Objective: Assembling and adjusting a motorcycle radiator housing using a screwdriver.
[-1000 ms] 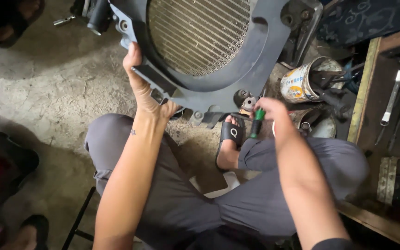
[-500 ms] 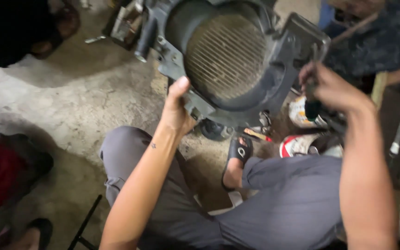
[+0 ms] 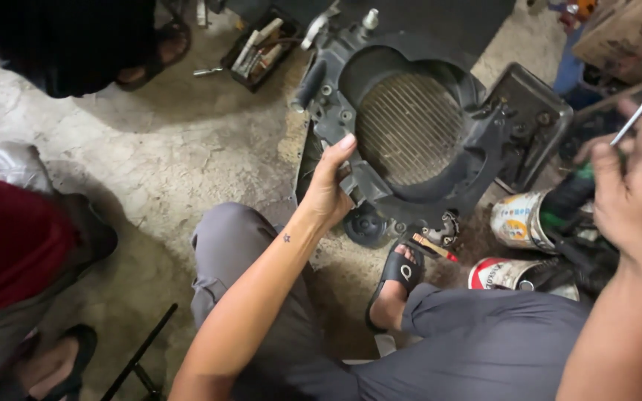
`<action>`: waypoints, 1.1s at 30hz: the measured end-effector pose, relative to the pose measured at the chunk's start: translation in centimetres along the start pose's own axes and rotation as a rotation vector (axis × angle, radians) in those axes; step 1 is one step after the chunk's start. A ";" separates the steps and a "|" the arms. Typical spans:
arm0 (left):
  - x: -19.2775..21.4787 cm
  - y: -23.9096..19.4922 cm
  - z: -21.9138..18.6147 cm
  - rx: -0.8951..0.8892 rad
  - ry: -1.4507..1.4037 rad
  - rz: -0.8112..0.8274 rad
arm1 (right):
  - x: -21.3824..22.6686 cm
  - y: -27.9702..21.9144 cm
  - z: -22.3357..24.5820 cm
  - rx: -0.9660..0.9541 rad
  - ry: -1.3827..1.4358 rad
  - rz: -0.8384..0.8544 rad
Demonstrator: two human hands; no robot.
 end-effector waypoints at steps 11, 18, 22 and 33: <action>1.0 0.5 -1.3 -0.103 0.119 -0.069 | -1.4 0.5 5.1 -0.030 0.341 -0.023; -2.0 -0.1 -2.9 -0.220 0.236 -0.091 | 0.8 -0.2 8.7 0.314 0.093 -0.119; -3.0 -0.4 -4.5 -0.277 0.307 -0.241 | 0.6 -0.3 10.1 0.303 0.149 0.057; -5.2 -1.8 -6.7 -0.316 0.676 -0.432 | -0.3 -0.4 11.3 0.368 0.229 0.144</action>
Point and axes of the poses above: each hand's wrist, its own y-axis towards the middle knuckle, its own x-axis out of the back of the hand, z = x × y, the point moved 3 cm from there along y, towards the middle knuckle, and after that the axes turned 7 degrees about -y, right-handed, at the moved point
